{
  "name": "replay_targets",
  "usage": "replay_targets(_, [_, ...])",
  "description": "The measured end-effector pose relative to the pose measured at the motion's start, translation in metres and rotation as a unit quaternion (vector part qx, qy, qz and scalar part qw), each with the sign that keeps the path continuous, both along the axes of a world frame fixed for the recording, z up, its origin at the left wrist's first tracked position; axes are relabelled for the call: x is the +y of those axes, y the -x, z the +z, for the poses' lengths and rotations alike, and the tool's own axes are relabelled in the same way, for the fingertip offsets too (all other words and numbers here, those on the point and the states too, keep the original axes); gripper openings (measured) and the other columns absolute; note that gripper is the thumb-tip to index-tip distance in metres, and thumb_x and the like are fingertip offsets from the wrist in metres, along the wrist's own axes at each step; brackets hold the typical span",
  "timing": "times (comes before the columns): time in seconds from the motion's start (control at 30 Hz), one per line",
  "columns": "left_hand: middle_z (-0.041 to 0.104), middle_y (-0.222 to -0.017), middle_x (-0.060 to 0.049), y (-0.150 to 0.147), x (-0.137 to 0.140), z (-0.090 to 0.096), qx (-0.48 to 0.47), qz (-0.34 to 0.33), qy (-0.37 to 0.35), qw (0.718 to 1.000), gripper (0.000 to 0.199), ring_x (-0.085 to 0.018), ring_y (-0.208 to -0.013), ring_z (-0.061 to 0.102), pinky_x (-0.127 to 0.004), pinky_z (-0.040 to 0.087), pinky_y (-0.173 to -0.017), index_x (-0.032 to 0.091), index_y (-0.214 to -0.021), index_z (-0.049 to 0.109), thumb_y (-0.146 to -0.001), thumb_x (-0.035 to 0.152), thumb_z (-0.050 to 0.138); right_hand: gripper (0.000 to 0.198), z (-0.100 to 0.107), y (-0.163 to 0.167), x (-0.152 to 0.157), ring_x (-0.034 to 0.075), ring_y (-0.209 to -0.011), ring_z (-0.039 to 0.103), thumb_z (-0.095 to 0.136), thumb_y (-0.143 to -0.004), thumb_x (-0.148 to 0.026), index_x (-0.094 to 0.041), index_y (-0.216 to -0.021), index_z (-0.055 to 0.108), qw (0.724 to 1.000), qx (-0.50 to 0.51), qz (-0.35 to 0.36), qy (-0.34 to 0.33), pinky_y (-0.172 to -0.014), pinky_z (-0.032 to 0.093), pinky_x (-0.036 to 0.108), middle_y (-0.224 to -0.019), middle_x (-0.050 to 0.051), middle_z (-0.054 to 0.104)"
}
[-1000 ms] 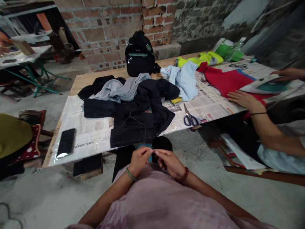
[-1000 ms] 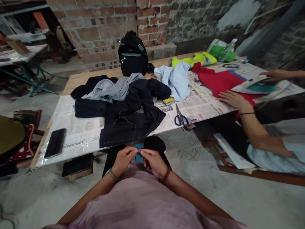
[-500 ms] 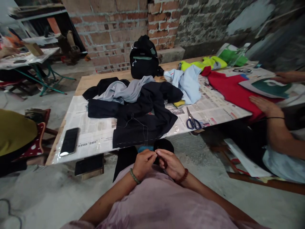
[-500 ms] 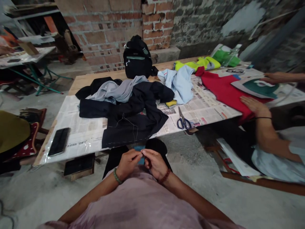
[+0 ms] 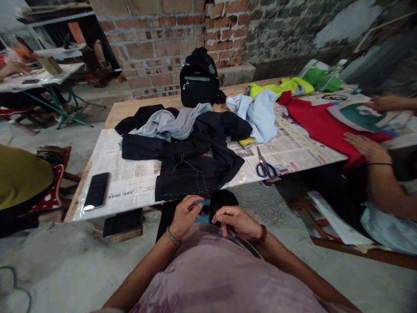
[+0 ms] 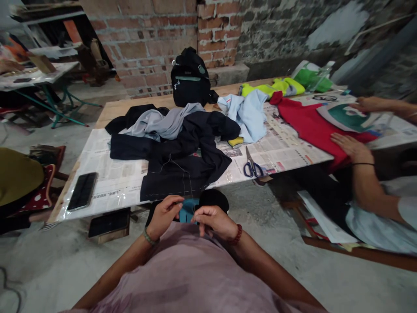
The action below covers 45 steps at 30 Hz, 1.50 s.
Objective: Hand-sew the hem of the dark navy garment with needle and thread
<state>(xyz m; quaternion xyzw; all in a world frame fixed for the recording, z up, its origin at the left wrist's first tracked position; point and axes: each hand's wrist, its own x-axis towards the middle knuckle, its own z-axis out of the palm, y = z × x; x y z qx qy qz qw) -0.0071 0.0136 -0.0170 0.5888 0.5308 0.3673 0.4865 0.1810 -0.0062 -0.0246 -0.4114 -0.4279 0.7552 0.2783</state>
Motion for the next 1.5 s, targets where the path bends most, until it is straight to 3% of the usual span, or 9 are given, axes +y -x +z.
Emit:
replay_targets(0.13, [0.05,-0.121,-0.007,0.003,-0.004,0.01,0.019,-0.142,-0.074,0.987,0.053,-0.007,-0.067,0.052,-0.018,0.041,-0.054,0.024,-0.113,0.055,-0.065,0.004,0.045,0.027,-0.002,0.002,0.003,0.006,-0.035,0.05,0.063,-0.067,-0.037,-0.011,-0.072,0.058,0.999,0.015,0.041,0.024,-0.029,0.029,0.013,-0.058,0.001,0.061])
replay_targets(0.23, [0.048,-0.123,-0.007,0.001,-0.007,0.009,0.036,-0.209,-0.077,0.974,0.062,-0.008,-0.069,0.051,-0.018,0.04,-0.056,0.026,-0.119,0.051,-0.062,0.001,0.043,0.029,-0.003,0.003,0.004,0.007,-0.039,0.054,0.065,-0.065,-0.038,-0.011,-0.07,0.057,0.998,0.019,0.045,0.04,-0.029,0.031,0.013,-0.068,0.003,0.063])
replay_targets(0.37, [0.056,-0.107,-0.005,-0.004,-0.009,0.001,0.047,-0.187,-0.019,0.981,0.05,-0.002,-0.049,0.042,-0.016,0.037,-0.047,0.023,-0.111,0.056,-0.065,0.007,0.047,0.03,-0.004,0.0,0.006,0.008,-0.042,0.055,0.065,-0.065,-0.038,-0.011,-0.072,0.055,0.996,0.023,0.048,0.069,-0.029,0.032,0.012,-0.073,0.004,0.063])
replay_targets(0.6, [0.057,-0.087,-0.003,-0.007,-0.009,0.0,0.005,-0.139,0.111,0.984,0.027,-0.002,-0.042,0.045,-0.016,0.038,-0.039,0.016,-0.092,0.064,-0.068,0.018,0.053,0.029,-0.004,-0.005,0.006,0.008,-0.04,0.054,0.065,-0.065,-0.036,-0.01,-0.071,0.055,0.995,0.025,0.039,0.089,-0.029,0.033,0.013,-0.064,0.001,0.06])
replay_targets(0.93, [0.059,-0.08,-0.002,-0.006,-0.01,-0.006,-0.022,-0.143,0.15,0.978,0.023,-0.001,-0.04,0.045,-0.015,0.036,-0.038,0.014,-0.087,0.063,-0.067,0.019,0.054,0.025,-0.008,-0.006,0.007,0.006,-0.04,0.053,0.062,-0.069,-0.034,-0.01,-0.072,0.055,0.996,0.043,0.032,0.076,-0.031,0.034,0.012,-0.066,0.001,0.06])
replay_targets(1.5, [0.057,-0.072,-0.001,-0.009,-0.01,0.001,0.017,-0.127,0.138,0.982,0.025,-0.003,-0.042,0.044,-0.016,0.034,-0.038,0.012,-0.082,0.064,-0.069,0.032,0.055,0.029,-0.011,-0.006,0.007,0.006,-0.039,0.053,0.063,-0.069,-0.037,-0.01,-0.074,0.055,0.996,0.027,0.029,0.074,-0.031,0.035,0.013,-0.064,0.001,0.059])
